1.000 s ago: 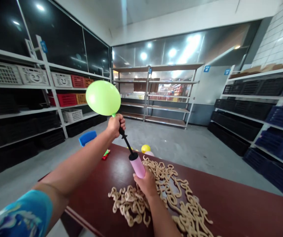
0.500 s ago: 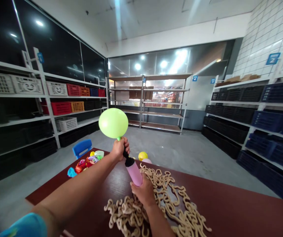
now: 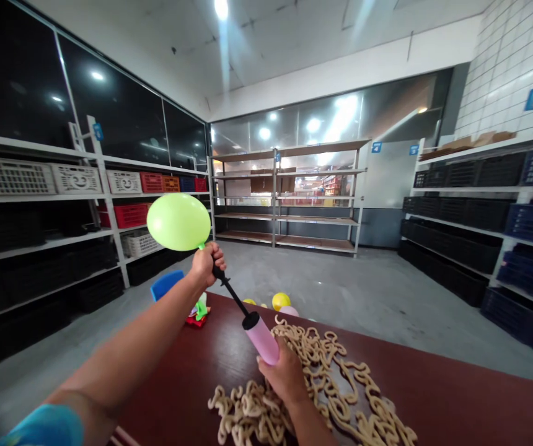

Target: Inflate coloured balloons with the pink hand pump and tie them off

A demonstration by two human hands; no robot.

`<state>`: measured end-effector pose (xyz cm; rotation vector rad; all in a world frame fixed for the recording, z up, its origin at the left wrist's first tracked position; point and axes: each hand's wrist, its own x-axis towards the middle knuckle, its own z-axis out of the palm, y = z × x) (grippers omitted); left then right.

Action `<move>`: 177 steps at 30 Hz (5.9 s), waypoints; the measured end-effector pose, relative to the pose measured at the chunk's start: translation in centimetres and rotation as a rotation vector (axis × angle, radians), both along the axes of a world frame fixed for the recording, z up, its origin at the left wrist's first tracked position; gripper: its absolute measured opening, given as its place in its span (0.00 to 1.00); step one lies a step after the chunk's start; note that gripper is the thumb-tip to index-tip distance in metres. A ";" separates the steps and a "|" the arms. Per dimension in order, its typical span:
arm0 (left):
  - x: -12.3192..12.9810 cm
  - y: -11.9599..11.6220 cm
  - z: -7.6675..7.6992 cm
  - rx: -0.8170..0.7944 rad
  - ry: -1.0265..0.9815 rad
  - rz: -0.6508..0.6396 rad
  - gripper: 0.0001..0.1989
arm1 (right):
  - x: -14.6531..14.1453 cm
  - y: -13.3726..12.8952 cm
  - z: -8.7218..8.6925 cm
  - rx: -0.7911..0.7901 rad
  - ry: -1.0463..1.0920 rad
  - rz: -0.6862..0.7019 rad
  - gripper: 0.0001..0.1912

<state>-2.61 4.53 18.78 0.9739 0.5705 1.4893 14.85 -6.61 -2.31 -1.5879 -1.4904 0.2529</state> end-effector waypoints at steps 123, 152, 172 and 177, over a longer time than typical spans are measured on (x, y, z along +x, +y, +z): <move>0.4 0.5 4.0 -0.006 0.143 0.161 0.07 | -0.4 0.1 -0.1 -0.057 -0.005 0.000 0.14; -0.6 -2.5 3.5 0.018 0.077 0.132 0.06 | -0.4 -0.3 0.4 0.089 -0.019 0.046 0.14; 6.6 -3.2 -7.4 -0.147 -0.011 -0.115 0.05 | 0.9 -0.3 -0.6 -0.004 -0.039 -0.022 0.25; 4.5 -3.2 -5.4 -0.093 0.029 -0.078 0.05 | 0.3 -0.5 -0.2 0.023 -0.076 -0.030 0.26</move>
